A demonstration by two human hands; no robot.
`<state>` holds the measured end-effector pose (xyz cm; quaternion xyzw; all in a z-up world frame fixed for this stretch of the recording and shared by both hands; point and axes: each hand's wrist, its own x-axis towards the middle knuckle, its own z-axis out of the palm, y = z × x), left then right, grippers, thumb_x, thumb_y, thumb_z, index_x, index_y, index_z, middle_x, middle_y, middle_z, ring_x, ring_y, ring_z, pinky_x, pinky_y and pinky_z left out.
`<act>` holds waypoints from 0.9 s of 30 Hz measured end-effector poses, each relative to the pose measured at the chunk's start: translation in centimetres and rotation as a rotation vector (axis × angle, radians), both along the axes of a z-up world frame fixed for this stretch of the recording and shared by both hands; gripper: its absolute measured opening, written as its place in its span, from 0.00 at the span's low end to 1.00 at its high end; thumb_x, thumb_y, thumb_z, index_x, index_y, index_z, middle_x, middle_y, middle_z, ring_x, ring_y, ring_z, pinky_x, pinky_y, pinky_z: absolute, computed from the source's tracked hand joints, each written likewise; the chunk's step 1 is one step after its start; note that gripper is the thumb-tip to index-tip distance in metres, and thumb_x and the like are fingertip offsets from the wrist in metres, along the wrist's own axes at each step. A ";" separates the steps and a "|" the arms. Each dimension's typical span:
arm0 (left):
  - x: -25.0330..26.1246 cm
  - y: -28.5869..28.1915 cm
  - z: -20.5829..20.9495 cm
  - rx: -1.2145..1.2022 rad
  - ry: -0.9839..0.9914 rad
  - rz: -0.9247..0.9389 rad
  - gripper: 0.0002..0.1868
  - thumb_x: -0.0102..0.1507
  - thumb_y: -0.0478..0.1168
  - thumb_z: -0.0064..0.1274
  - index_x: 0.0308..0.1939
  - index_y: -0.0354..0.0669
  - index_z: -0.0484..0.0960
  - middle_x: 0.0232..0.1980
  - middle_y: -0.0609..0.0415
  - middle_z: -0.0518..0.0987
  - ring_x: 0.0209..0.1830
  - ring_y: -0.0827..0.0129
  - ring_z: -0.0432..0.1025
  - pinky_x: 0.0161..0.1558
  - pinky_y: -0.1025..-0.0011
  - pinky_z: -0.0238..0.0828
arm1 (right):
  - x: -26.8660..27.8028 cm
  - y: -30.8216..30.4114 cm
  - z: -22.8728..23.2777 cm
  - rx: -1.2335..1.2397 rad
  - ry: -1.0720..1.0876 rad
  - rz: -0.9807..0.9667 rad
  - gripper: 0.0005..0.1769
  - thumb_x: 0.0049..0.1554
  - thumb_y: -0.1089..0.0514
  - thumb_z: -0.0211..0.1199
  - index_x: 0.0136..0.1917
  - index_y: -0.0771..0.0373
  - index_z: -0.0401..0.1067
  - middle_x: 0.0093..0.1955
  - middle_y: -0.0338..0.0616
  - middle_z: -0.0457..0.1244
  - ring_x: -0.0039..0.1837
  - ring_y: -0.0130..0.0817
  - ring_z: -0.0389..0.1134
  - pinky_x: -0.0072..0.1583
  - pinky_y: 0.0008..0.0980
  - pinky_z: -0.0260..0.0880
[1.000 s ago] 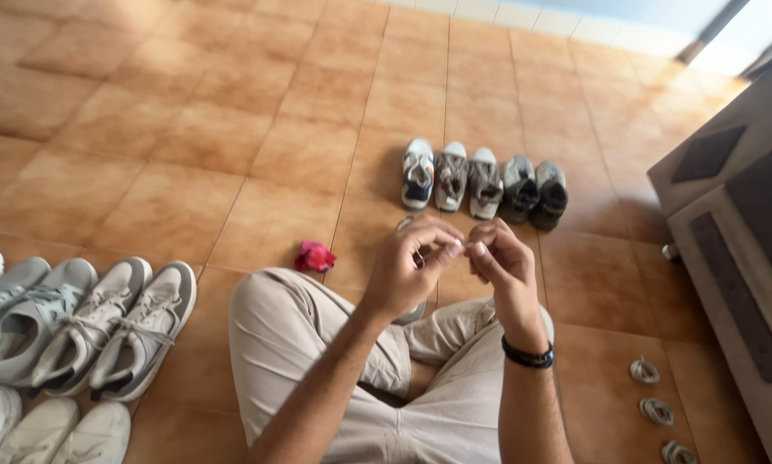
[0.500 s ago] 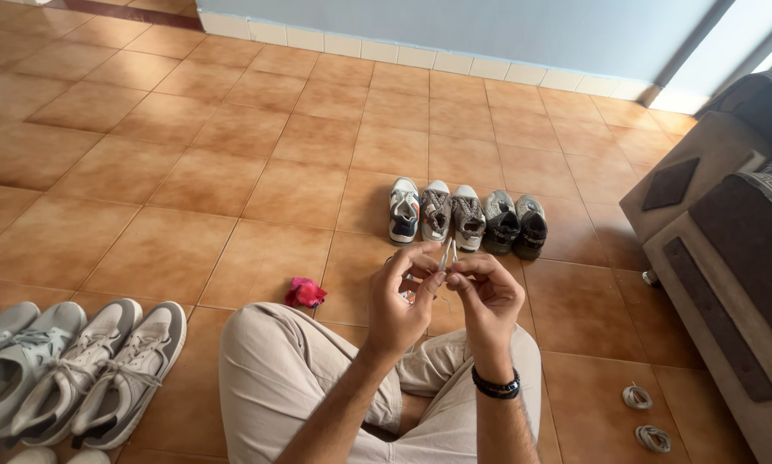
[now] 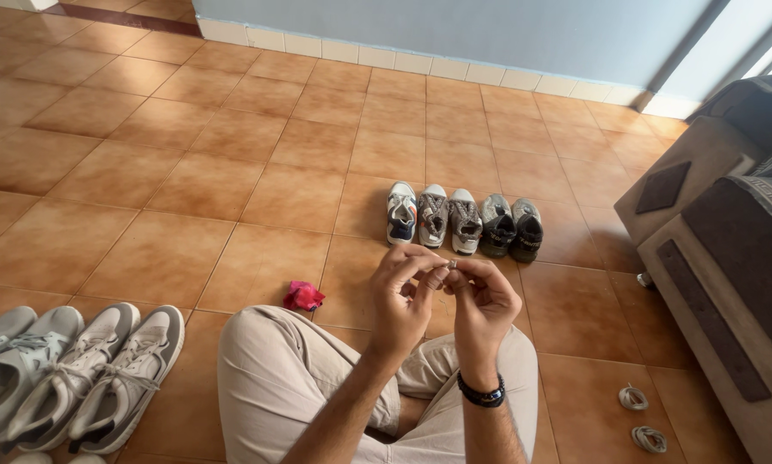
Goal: The person sits on a tiled floor and threads a white shoelace through the eyelets of a single sneaker, pulling the lace tight and adjusting it repeatedly. Several other shoes are arranged nearby, but only one shoe is actively worked on during the clip.
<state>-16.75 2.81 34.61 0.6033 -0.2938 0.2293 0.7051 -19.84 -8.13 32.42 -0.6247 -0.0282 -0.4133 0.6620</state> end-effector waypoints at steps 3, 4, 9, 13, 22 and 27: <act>0.0 -0.1 0.3 -0.045 0.117 -0.059 0.04 0.66 0.36 0.60 0.43 0.38 0.86 0.43 0.56 0.79 0.31 0.78 0.77 0.28 0.80 0.76 | 0.0 0.0 0.2 0.014 0.017 0.008 0.01 0.62 0.71 0.64 0.49 0.72 0.75 0.43 0.40 0.68 0.42 0.21 0.68 0.45 0.22 0.71; -0.1 -0.2 0.3 -0.050 0.141 -0.078 0.04 0.66 0.35 0.59 0.43 0.38 0.86 0.43 0.56 0.80 0.31 0.78 0.77 0.27 0.79 0.77 | 0.0 0.1 0.3 0.023 0.027 0.013 0.01 0.62 0.70 0.64 0.48 0.72 0.74 0.42 0.40 0.68 0.42 0.21 0.68 0.45 0.22 0.71; -0.1 -0.3 0.1 -0.143 0.231 -0.217 0.16 0.66 0.33 0.59 0.57 0.38 0.80 0.39 0.55 0.81 0.32 0.80 0.76 0.31 0.79 0.79 | -0.2 0.1 1.0 0.007 -0.028 0.047 0.02 0.60 0.70 0.63 0.45 0.69 0.71 0.48 0.37 0.64 0.48 0.21 0.65 0.47 0.22 0.68; 0.0 -0.4 0.0 -0.180 0.216 -0.204 0.21 0.65 0.32 0.61 0.61 0.36 0.75 0.40 0.55 0.82 0.33 0.81 0.76 0.33 0.80 0.74 | -0.3 0.2 1.1 -0.005 -0.031 0.029 0.03 0.60 0.71 0.64 0.45 0.68 0.71 0.49 0.36 0.63 0.49 0.21 0.62 0.49 0.23 0.63; 1.0 0.3 -1.1 -0.232 0.189 -0.233 0.18 0.65 0.32 0.59 0.58 0.35 0.74 0.41 0.55 0.81 0.35 0.78 0.76 0.36 0.80 0.74 | 0.4 -1.9 0.1 0.086 -0.055 0.096 0.02 0.62 0.66 0.63 0.46 0.66 0.71 0.50 0.42 0.66 0.49 0.28 0.64 0.48 0.25 0.60; 9.2 10.1 -5.8 -0.340 -0.001 0.110 0.18 0.67 0.38 0.63 0.52 0.37 0.70 0.45 0.52 0.78 0.35 0.71 0.79 0.37 0.72 0.82 | -0.5 -11.4 -2.1 0.320 -0.125 0.189 0.02 0.70 0.62 0.59 0.54 0.62 0.69 0.47 0.41 0.65 0.47 0.28 0.66 0.48 0.26 0.68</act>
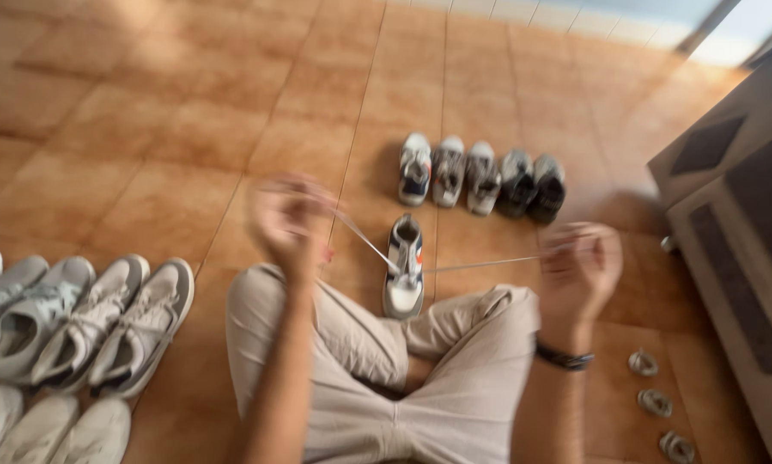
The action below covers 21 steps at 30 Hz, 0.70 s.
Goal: The person sits on a tiled floor and threads a white shoelace through the eyelets of a single sneaker, pulling the lace tight and adjusting it repeatedly. Several other shoes are arranged nearby, but only one shoe is actively worked on during the clip.
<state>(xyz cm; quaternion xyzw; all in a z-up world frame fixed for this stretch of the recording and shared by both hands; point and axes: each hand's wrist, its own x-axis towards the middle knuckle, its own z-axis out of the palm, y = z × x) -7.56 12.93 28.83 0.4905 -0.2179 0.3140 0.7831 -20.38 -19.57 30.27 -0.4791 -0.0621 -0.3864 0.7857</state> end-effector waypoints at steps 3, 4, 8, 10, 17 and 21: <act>4.4 6.7 -4.2 0.070 0.116 0.372 0.06 0.74 0.29 0.55 0.52 0.35 0.74 0.46 0.51 0.77 0.37 0.72 0.75 0.41 0.74 0.75 | 0.2 -6.1 -3.5 0.013 0.012 -0.142 0.03 0.71 0.63 0.61 0.52 0.61 0.70 0.49 0.40 0.66 0.45 0.26 0.66 0.43 0.23 0.64; 5.1 7.9 -6.1 0.238 0.180 0.471 0.07 0.71 0.27 0.53 0.52 0.36 0.76 0.47 0.50 0.77 0.39 0.69 0.76 0.42 0.73 0.77 | 0.8 -7.5 -5.1 -0.047 0.112 -0.237 0.03 0.70 0.63 0.62 0.51 0.61 0.71 0.47 0.39 0.65 0.43 0.25 0.63 0.42 0.23 0.62; 6.8 7.6 -13.7 1.064 0.230 0.824 0.18 0.54 0.26 0.60 0.47 0.40 0.79 0.48 0.46 0.77 0.49 0.46 0.75 0.49 0.56 0.73 | 4.9 -9.1 -13.3 -0.469 0.332 -0.402 0.03 0.67 0.64 0.68 0.50 0.62 0.74 0.48 0.35 0.67 0.49 0.21 0.65 0.52 0.23 0.66; 7.1 4.3 -17.1 1.209 0.333 0.455 0.13 0.54 0.27 0.57 0.41 0.42 0.80 0.46 0.44 0.78 0.51 0.48 0.73 0.52 0.55 0.70 | 7.9 -7.0 -17.7 -0.606 0.512 -0.353 0.03 0.60 0.67 0.66 0.48 0.63 0.75 0.44 0.37 0.66 0.45 0.22 0.65 0.49 0.24 0.67; 3.4 -9.7 -23.9 1.303 0.403 0.216 0.13 0.57 0.41 0.64 0.40 0.45 0.77 0.42 0.50 0.76 0.47 0.53 0.71 0.48 0.51 0.64 | 12.2 4.5 -25.4 -0.953 0.751 -0.117 0.05 0.55 0.67 0.64 0.44 0.60 0.77 0.41 0.40 0.71 0.40 0.34 0.70 0.44 0.32 0.69; 3.6 -11.3 -24.8 1.364 0.408 0.196 0.22 0.54 0.48 0.67 0.42 0.42 0.74 0.42 0.48 0.75 0.46 0.52 0.71 0.46 0.52 0.62 | 11.9 5.9 -24.5 -1.082 0.834 -0.121 0.03 0.52 0.62 0.67 0.42 0.59 0.76 0.43 0.43 0.70 0.45 0.42 0.72 0.45 0.39 0.70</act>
